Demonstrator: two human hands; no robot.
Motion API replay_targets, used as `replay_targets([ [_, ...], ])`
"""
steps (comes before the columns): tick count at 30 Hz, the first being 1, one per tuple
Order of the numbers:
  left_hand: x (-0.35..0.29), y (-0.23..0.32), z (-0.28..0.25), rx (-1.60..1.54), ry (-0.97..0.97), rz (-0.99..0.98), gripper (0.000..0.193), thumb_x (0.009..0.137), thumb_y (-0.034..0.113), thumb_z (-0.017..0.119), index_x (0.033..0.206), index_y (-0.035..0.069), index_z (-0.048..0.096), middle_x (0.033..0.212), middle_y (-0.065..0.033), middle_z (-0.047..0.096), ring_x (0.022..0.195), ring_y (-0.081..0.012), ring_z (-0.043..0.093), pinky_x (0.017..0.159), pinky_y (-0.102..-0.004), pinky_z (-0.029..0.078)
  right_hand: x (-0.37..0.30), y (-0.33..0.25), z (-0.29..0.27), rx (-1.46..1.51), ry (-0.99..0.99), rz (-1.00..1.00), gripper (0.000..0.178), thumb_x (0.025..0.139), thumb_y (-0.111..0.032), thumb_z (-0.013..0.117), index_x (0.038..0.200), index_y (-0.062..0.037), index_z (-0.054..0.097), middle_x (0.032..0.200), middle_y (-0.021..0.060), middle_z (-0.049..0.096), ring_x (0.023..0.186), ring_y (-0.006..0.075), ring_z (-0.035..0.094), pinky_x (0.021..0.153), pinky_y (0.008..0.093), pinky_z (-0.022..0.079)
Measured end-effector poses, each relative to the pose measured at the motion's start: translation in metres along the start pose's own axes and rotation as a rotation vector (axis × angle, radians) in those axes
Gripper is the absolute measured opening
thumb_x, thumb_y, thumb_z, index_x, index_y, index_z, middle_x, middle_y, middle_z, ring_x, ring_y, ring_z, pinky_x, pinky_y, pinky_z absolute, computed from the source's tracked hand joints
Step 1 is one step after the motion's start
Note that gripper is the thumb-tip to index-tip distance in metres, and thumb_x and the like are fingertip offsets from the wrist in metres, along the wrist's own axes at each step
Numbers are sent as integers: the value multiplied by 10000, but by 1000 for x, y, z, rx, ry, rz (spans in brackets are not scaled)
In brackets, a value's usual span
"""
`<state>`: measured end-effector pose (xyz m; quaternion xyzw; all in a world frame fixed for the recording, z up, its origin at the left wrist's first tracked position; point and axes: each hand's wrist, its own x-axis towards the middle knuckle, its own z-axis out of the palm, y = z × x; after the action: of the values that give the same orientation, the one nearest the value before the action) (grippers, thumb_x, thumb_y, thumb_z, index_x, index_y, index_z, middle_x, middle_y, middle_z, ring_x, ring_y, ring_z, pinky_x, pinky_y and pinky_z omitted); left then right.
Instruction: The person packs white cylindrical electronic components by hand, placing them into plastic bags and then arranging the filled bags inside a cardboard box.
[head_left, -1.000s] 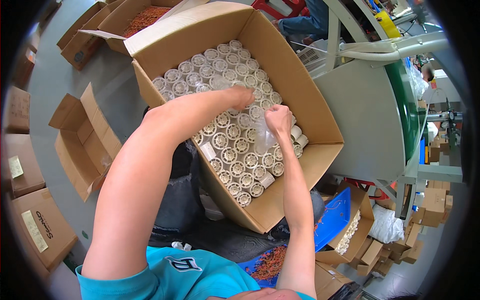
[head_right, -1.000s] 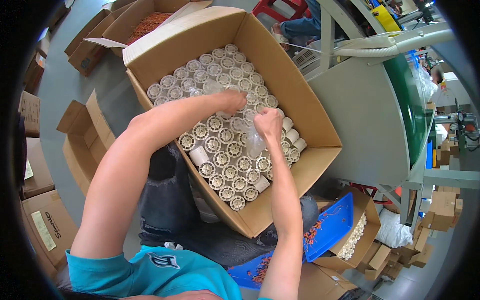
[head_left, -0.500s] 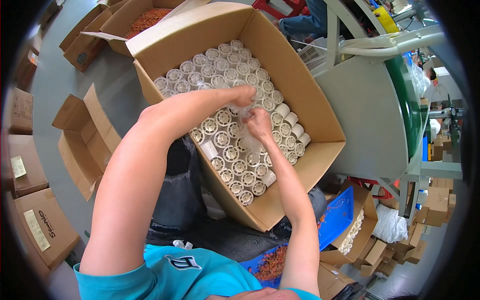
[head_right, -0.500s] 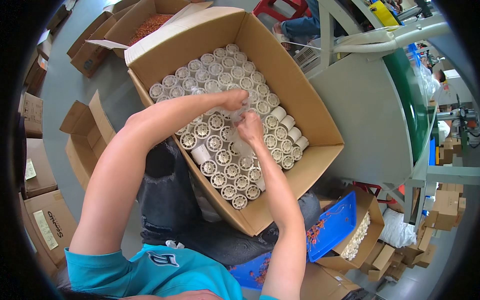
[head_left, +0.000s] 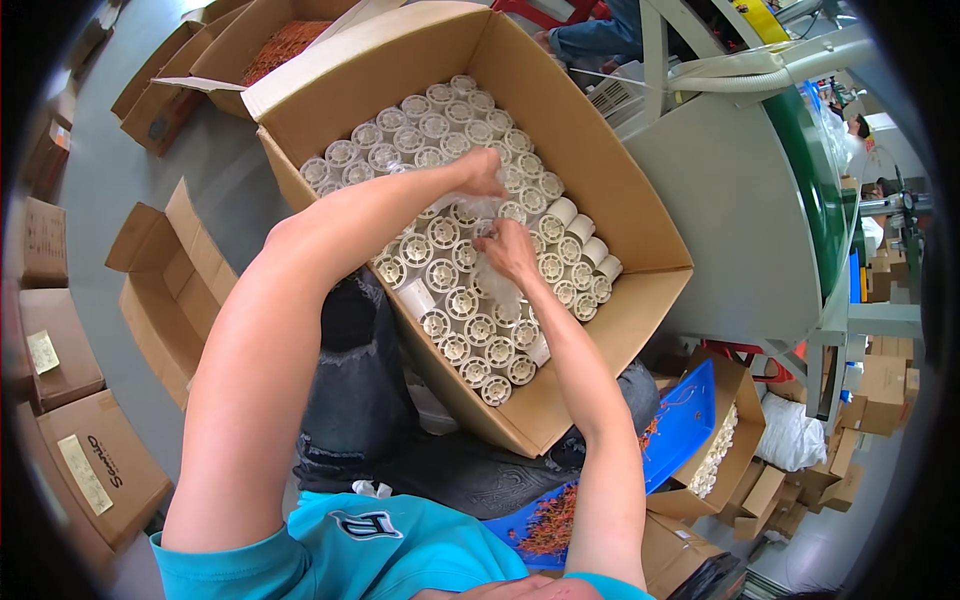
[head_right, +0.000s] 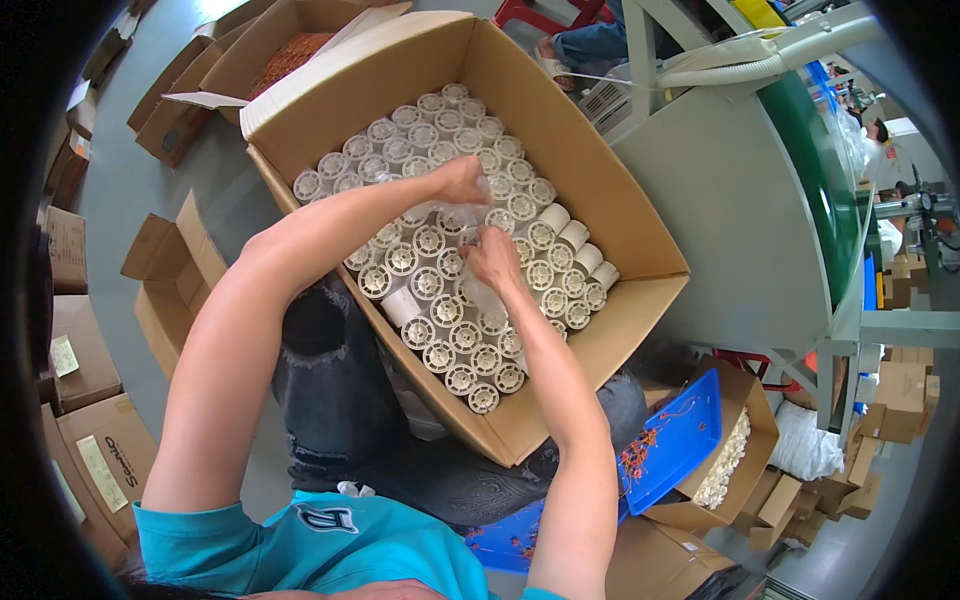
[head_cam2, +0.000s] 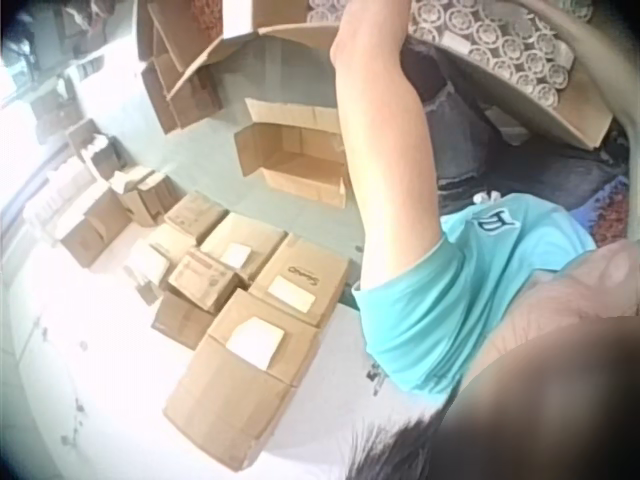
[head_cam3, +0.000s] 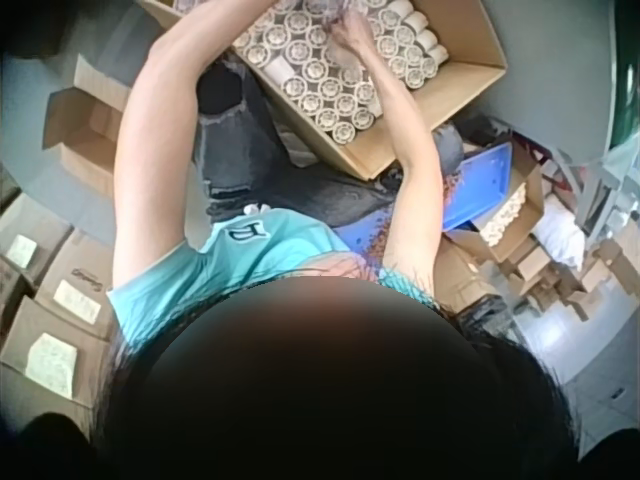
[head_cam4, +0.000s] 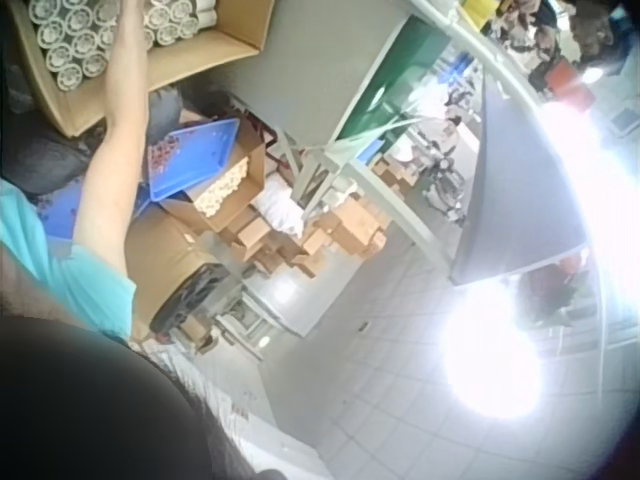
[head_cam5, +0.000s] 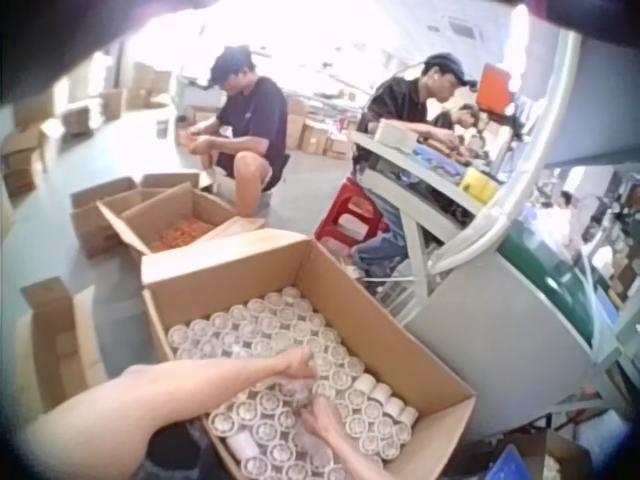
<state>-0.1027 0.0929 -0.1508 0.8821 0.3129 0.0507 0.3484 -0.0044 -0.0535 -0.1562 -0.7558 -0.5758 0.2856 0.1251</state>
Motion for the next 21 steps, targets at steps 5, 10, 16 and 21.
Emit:
replay_targets([
  [5,1,7,-6,-5,135,-92,412,650,327,749,777,-52,648,765,-221,643,727,-320,636,678,-380,509,-2,-5,-19,149,-20,0,214,668,-141,739,810,3,671,804,192,659,767,265,643,713,377,479],
  [10,-2,0,-3,49,9,27,405,649,307,725,860,-31,656,861,-229,647,832,-349,632,755,-386,506,1,2,-20,299,220,-72,207,667,-109,718,849,-14,693,816,187,670,786,237,644,738,353,484],
  [16,5,1,2,-197,288,14,315,717,194,645,938,-28,618,884,-236,635,859,-363,617,780,-412,485,3,-12,-29,90,24,83,192,676,-80,664,852,-14,700,818,181,676,782,229,644,739,336,480],
  [21,19,20,-24,-239,549,83,262,766,163,603,945,-27,589,890,-239,626,855,-371,609,773,-437,474,-7,-19,-69,207,24,15,158,691,-81,601,797,-2,688,769,161,669,729,214,634,710,329,477],
])
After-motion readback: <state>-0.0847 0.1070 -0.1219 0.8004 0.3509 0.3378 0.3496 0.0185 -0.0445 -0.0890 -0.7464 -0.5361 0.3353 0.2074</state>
